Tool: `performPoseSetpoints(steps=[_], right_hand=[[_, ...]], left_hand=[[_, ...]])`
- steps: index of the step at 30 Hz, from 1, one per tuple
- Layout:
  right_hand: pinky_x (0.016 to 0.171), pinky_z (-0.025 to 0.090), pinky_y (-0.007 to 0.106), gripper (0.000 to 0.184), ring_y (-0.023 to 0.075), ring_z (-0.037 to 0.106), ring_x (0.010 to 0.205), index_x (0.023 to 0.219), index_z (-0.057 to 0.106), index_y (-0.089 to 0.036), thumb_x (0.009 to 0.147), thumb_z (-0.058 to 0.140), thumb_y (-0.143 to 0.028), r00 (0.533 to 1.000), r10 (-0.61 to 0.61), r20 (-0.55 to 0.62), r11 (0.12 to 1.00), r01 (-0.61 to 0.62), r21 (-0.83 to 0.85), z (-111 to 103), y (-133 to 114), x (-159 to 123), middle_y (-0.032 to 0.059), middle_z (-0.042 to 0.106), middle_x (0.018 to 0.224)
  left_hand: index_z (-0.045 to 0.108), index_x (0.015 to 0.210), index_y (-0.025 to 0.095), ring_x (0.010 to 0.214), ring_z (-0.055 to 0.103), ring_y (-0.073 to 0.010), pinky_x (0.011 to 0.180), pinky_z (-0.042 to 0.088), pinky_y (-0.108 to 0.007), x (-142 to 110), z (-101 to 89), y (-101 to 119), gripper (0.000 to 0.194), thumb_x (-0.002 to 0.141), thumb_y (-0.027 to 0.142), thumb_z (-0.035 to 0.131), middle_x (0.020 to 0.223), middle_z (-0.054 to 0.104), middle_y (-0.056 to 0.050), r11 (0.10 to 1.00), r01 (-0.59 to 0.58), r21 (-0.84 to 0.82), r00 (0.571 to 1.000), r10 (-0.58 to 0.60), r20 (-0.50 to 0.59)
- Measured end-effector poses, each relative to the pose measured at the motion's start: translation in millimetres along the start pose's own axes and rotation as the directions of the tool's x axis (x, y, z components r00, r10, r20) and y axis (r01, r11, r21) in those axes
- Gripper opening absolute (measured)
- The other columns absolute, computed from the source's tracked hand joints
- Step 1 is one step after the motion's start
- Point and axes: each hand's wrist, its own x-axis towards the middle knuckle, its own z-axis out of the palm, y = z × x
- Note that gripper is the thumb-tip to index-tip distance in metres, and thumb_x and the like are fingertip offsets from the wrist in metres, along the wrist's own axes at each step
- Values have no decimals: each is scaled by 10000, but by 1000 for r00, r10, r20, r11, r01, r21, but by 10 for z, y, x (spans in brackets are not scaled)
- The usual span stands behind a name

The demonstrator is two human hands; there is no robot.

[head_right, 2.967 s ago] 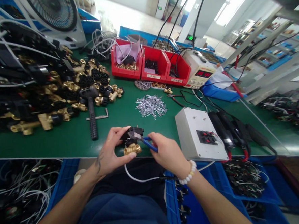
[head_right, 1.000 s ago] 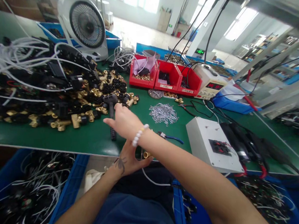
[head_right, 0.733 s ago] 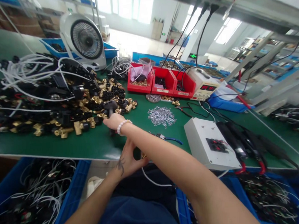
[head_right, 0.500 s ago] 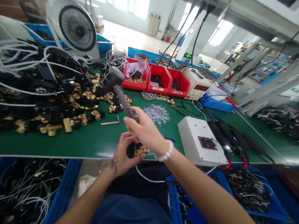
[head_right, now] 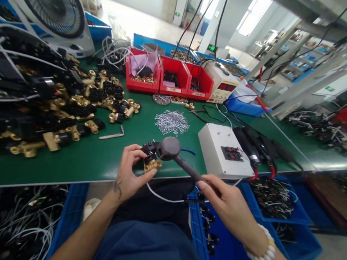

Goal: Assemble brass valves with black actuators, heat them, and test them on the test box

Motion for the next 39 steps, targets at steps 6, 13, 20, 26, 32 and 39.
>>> performPoseSetpoints(steps=[6, 13, 20, 26, 32, 39], right_hand=[[409, 319, 198, 344, 95, 387, 461, 945, 564, -206, 1014, 417, -510, 990, -37, -135, 952, 76, 297, 41, -61, -2, -38, 433, 573], [403, 278, 216, 540, 93, 365, 466, 676, 499, -177, 949, 460, -641, 998, 15, 67, 989, -25, 142, 9, -89, 68, -12, 413, 549], [401, 266, 222, 556, 91, 350, 449, 671, 494, -177, 969, 414, -639, 996, -37, 84, 991, 25, 132, 46, -66, 140, -15, 407, 526], [381, 247, 229, 514, 97, 343, 431, 700, 502, -190, 995, 392, -596, 993, -45, -110, 975, 67, 210, -63, -87, 141, -19, 395, 521], [406, 250, 235, 575, 95, 361, 431, 624, 486, -177, 941, 456, -656, 990, -65, 125, 998, 68, -14, 19, -126, 200, -9, 422, 497], [383, 268, 239, 556, 107, 359, 417, 707, 509, -192, 972, 377, -662, 988, -83, -127, 974, 108, 198, -54, -84, 188, -20, 402, 500]], left_hand=[[525, 1060, 207, 1160, 520, -251, 999, 483, -501, 7, 0, 4, 414, 738, 251, 782, 1196, 463, -82, 999, -43, 11, 999, 42, 6], [522, 1042, 200, 1128, 522, -231, 969, 499, -465, 19, -16, 9, 417, 725, 239, 790, 1174, 471, -77, 1000, -13, 10, 1000, 13, 2], [514, 1025, 201, 1126, 523, -230, 963, 501, -460, 24, -15, 8, 412, 720, 242, 788, 1176, 467, -78, 1000, -15, 4, 1000, 15, -5], [516, 1007, 199, 1144, 516, -236, 965, 500, -457, 22, -22, 9, 399, 722, 253, 790, 1181, 466, -84, 1000, 4, -4, 1000, -4, 11], [514, 985, 195, 1120, 522, -226, 945, 506, -433, 28, -24, 10, 396, 715, 262, 795, 1155, 472, -82, 1000, 10, -4, 1000, -10, -4], [507, 942, 192, 1105, 542, -229, 904, 521, -405, 48, -35, 26, 378, 699, 272, 785, 1162, 481, -94, 999, 45, -20, 999, -45, 21]])
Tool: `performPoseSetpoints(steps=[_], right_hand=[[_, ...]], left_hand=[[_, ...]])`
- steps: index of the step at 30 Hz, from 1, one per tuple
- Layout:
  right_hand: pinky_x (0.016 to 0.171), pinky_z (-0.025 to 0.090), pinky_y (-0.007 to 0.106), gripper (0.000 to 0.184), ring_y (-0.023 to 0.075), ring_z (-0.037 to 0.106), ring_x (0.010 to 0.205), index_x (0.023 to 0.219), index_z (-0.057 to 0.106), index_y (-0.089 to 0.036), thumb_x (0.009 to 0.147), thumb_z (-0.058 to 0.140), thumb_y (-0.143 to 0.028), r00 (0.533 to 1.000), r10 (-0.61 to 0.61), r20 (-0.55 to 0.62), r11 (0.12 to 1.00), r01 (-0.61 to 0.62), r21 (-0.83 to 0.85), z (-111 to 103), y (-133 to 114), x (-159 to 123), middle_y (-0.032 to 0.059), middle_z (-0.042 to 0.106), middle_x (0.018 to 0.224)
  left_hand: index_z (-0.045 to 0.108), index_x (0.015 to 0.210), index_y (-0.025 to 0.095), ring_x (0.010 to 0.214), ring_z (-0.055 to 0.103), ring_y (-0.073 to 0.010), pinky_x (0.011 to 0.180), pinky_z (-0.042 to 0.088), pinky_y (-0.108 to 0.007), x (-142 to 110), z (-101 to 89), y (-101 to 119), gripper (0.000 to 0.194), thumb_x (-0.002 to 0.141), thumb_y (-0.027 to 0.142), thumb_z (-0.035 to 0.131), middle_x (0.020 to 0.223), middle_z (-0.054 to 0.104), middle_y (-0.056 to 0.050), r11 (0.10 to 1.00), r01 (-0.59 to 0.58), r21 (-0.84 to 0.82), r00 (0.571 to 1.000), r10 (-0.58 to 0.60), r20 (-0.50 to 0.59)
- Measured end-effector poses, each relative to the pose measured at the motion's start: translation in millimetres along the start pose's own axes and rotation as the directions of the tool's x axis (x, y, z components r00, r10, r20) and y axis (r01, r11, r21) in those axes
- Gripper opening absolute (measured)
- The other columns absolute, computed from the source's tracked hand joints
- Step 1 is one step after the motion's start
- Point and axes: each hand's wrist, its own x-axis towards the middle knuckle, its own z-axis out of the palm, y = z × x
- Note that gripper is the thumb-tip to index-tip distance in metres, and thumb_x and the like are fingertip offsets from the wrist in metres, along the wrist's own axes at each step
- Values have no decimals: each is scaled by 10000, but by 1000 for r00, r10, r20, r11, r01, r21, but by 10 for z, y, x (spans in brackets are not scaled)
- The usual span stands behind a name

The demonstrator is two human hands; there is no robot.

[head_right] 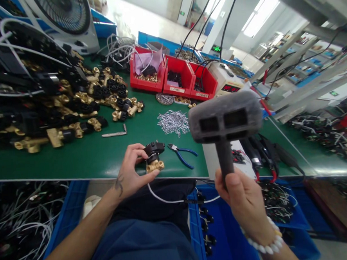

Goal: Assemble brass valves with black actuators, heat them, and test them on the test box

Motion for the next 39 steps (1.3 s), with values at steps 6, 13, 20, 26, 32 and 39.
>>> performPoseSetpoints(steps=[6, 13, 20, 26, 32, 39], right_hand=[[413, 255, 251, 577, 108, 384, 428, 633, 486, -191, 946, 429, -673, 964, 13, 266, 950, 71, -304, -21, -32, 50, -6, 439, 495], [406, 250, 252, 573, 108, 366, 406, 632, 468, -196, 959, 403, -662, 974, -23, 228, 961, 84, -265, -9, -2, 67, -14, 416, 476], [429, 290, 258, 560, 111, 364, 428, 670, 501, -193, 999, 343, -618, 984, -142, 108, 975, 157, -156, -66, -21, 57, -7, 418, 514], [440, 288, 256, 571, 126, 426, 431, 658, 523, -188, 946, 417, -669, 937, 50, 346, 911, 99, -400, -44, -13, 87, 7, 483, 499], [408, 271, 258, 601, 109, 344, 414, 632, 471, -200, 972, 328, -674, 975, -25, 219, 965, 81, -248, -98, -80, 104, -11, 396, 489], [422, 254, 260, 598, 110, 368, 421, 616, 483, -189, 960, 390, -668, 957, -13, 289, 944, 108, -313, -113, -46, 118, -7, 415, 479]], left_hand=[[507, 923, 191, 1091, 541, -223, 884, 525, -376, 0, 4, 10, 370, 693, 266, 787, 1132, 493, -91, 1000, -11, 9, 1000, 11, -7], [508, 918, 188, 1077, 541, -220, 858, 523, -367, 5, 6, 9, 368, 690, 260, 789, 1126, 490, -86, 1000, -14, -9, 1000, 14, -1], [501, 908, 184, 1091, 541, -230, 886, 526, -398, 9, 22, 7, 367, 688, 275, 780, 1143, 492, -94, 1000, 2, 0, 1000, -2, -1], [472, 1226, 195, 1119, 549, -222, 836, 565, -346, -5, 26, -3, 626, 697, 286, 792, 1209, 497, -104, 1000, -20, 9, 1000, 20, -19], [461, 1355, 204, 1169, 528, -250, 963, 537, -440, 1, 11, -14, 697, 742, 337, 766, 1252, 486, -116, 995, -63, 79, 997, 60, 44], [476, 1351, 199, 1162, 533, -250, 977, 532, -448, 12, 11, -19, 688, 747, 350, 768, 1246, 484, -119, 997, -47, 65, 998, 44, 51]])
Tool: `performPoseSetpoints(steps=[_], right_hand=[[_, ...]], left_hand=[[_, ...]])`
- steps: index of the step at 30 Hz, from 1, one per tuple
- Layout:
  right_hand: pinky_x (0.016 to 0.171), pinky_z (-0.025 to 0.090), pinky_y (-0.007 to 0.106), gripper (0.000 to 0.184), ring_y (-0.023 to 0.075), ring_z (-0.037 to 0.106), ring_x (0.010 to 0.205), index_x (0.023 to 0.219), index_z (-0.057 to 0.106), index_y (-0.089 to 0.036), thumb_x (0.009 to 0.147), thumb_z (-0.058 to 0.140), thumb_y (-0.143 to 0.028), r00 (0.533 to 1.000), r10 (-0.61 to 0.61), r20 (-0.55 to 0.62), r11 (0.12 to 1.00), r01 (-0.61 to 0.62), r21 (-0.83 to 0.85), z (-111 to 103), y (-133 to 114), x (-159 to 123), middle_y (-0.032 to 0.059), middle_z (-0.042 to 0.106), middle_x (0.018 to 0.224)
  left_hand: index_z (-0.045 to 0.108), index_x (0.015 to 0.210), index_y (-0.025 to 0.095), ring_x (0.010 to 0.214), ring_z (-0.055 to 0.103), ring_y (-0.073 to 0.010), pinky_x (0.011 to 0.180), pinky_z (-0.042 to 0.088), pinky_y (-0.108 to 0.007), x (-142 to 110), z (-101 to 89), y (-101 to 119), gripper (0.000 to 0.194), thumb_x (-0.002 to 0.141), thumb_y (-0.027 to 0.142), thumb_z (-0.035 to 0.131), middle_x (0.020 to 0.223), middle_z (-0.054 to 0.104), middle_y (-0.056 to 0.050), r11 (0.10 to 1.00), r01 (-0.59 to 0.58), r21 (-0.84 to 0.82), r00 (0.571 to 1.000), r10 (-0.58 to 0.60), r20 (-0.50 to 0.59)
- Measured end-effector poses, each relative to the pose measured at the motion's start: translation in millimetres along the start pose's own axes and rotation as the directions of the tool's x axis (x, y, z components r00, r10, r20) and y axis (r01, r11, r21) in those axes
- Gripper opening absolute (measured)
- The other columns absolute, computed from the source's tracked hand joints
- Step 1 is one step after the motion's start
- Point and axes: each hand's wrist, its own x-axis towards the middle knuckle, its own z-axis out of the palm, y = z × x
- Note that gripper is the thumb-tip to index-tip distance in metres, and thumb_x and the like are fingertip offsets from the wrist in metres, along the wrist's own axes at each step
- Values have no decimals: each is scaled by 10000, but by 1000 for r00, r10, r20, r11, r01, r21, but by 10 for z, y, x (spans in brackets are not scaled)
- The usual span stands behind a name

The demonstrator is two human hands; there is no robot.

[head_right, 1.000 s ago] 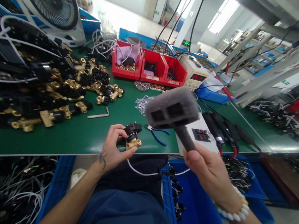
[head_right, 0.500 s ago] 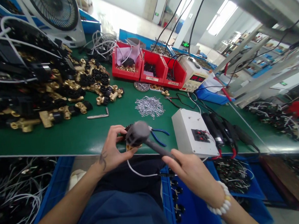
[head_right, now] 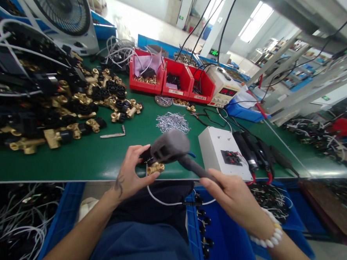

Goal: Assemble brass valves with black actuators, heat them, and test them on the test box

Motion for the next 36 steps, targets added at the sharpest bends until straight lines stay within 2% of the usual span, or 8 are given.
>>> performPoseSetpoints(steps=[3, 8, 13, 19, 24, 30, 34, 36], right_hand=[[425, 282, 264, 591, 109, 343, 429, 611, 461, -197, 994, 341, -631, 986, -30, -164, 987, 54, 148, -2, 15, -53, -9, 388, 493], [437, 264, 261, 597, 122, 399, 442, 659, 522, -185, 934, 404, -702, 991, 71, 114, 997, -65, -51, 85, 5, 4, 1, 471, 504], [429, 270, 260, 604, 116, 345, 440, 635, 477, -197, 964, 331, -683, 997, 34, -63, 995, -28, 98, 17, -36, 18, -7, 388, 504], [432, 244, 254, 573, 116, 390, 433, 654, 516, -185, 947, 410, -666, 989, 53, 137, 998, -47, -49, 83, -7, 52, -4, 449, 492], [442, 288, 268, 586, 124, 366, 460, 644, 486, -195, 978, 349, -655, 976, 4, -217, 981, 38, 189, 83, 37, -24, 6, 408, 525], [435, 248, 253, 590, 116, 368, 442, 644, 513, -183, 934, 426, -690, 992, 50, 113, 997, -43, -58, 154, 21, 47, -3, 437, 490], [413, 263, 247, 580, 104, 340, 429, 637, 467, -192, 990, 344, -636, 991, -25, -132, 986, 47, 163, 87, 22, 35, -17, 384, 493], [411, 275, 245, 585, 105, 353, 428, 634, 465, -192, 987, 342, -641, 991, -36, -130, 981, 60, 183, 95, 37, 39, -12, 401, 495]], left_hand=[[474, 1355, 201, 1171, 528, -252, 979, 532, -451, 2, 5, 1, 694, 743, 346, 767, 1255, 480, -117, 1000, 6, 2, 1000, -6, 10], [480, 1349, 207, 1163, 534, -239, 980, 532, -431, 10, 9, -2, 679, 748, 328, 772, 1237, 494, -110, 1000, -21, 3, 1000, 21, -16], [472, 1355, 213, 1166, 535, -246, 968, 540, -442, 9, -4, -2, 688, 747, 341, 768, 1244, 486, -111, 1000, -13, -4, 1000, 13, 6], [484, 1346, 183, 1152, 537, -232, 986, 530, -421, 11, 2, -8, 670, 756, 328, 767, 1229, 494, -113, 1000, -23, -18, 1000, 23, -14], [476, 1352, 186, 1158, 532, -242, 981, 533, -435, 6, -2, -13, 694, 745, 351, 770, 1238, 481, -114, 1000, -3, -11, 1000, 3, 3], [483, 1339, 195, 1144, 535, -237, 986, 530, -430, 13, 0, -2, 673, 748, 328, 776, 1215, 493, -111, 999, -41, -19, 999, 41, -2], [473, 1350, 200, 1150, 534, -237, 988, 529, -438, 17, -2, -6, 683, 755, 359, 768, 1236, 474, -108, 999, 10, -44, 1000, -9, 17], [470, 1354, 194, 1160, 526, -238, 993, 524, -441, 19, -6, -2, 682, 761, 360, 761, 1237, 472, -109, 999, 12, -42, 1000, -10, 29]])
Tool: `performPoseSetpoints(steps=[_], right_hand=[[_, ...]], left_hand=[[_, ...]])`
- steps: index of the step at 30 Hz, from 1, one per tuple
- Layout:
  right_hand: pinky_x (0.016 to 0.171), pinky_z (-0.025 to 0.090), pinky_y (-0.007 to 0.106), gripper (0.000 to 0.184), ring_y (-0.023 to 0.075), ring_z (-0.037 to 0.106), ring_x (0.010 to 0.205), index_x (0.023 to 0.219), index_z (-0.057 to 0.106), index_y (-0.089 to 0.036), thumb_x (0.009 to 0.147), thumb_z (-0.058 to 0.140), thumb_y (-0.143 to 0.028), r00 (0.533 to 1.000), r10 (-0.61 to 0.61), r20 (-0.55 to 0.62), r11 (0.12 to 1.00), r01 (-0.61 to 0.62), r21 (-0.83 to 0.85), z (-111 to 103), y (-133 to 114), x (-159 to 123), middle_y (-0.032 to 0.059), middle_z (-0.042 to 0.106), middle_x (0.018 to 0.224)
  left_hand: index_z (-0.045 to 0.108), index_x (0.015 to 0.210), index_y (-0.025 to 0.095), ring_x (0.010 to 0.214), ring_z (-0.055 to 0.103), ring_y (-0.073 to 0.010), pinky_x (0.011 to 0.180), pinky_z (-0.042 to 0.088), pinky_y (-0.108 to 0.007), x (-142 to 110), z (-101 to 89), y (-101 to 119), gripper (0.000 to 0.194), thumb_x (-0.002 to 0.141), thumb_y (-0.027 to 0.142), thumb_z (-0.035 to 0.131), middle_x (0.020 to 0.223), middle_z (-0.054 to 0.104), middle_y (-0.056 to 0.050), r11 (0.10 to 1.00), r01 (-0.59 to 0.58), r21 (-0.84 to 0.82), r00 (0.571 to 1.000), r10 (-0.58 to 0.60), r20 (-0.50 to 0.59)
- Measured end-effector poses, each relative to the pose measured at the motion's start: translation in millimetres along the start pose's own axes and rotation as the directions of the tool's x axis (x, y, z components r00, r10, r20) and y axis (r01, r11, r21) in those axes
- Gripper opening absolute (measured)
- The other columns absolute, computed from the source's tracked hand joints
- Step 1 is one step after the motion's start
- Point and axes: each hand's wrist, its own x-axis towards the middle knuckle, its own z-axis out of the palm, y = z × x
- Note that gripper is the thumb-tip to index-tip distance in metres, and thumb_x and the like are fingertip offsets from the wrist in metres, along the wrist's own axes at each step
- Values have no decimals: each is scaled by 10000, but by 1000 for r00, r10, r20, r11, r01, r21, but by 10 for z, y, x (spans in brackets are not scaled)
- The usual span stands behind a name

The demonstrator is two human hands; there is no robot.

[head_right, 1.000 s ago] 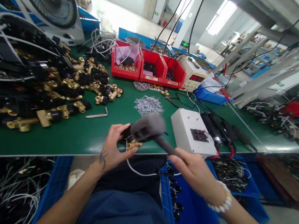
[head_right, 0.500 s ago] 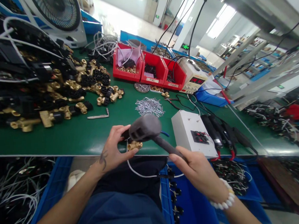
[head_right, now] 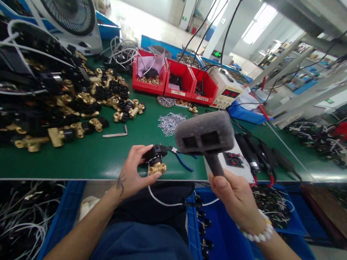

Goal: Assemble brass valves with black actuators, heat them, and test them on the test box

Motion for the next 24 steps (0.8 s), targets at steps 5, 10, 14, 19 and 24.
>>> performPoseSetpoints(steps=[5, 10, 14, 19, 24], right_hand=[[427, 229, 250, 613, 107, 367, 427, 636, 505, -177, 941, 396, -698, 968, 88, 233, 965, -26, -259, 12, -23, 55, -8, 421, 481], [430, 259, 261, 635, 104, 335, 437, 616, 445, -190, 969, 296, -696, 998, 39, 55, 996, -34, -83, -36, -41, 39, -9, 373, 501], [451, 240, 258, 615, 111, 384, 451, 660, 497, -173, 950, 356, -697, 950, 152, 272, 961, -77, -266, 16, 9, 54, 0, 450, 511], [453, 259, 256, 643, 102, 339, 460, 623, 438, -186, 964, 292, -711, 996, 49, 75, 996, -43, -79, 8, 39, 52, -11, 372, 514], [467, 247, 259, 644, 115, 388, 469, 671, 505, -175, 946, 322, -727, 944, 153, 292, 959, -70, -275, 39, 24, 90, 0, 448, 515]], left_hand=[[485, 1340, 166, 1145, 527, -221, 997, 517, -412, 3, -3, 15, 654, 768, 332, 755, 1217, 484, -111, 1000, -10, -9, 1000, 10, -4], [486, 1355, 168, 1154, 526, -226, 1017, 505, -423, -1, 2, 15, 683, 751, 330, 761, 1242, 468, -109, 1000, 27, -1, 1000, -27, 7], [496, 1336, 151, 1146, 530, -222, 997, 513, -408, 1, -1, 19, 655, 763, 329, 757, 1222, 482, -112, 1000, -13, -10, 1000, 13, -6], [486, 1349, 160, 1147, 526, -225, 1013, 505, -422, -1, -6, 11, 674, 758, 331, 763, 1228, 474, -110, 1000, 5, 13, 1000, -5, 6], [497, 1332, 154, 1133, 530, -213, 963, 532, -383, 9, 2, 4, 652, 764, 329, 764, 1208, 490, -107, 1000, -22, -5, 1000, 22, -18]])
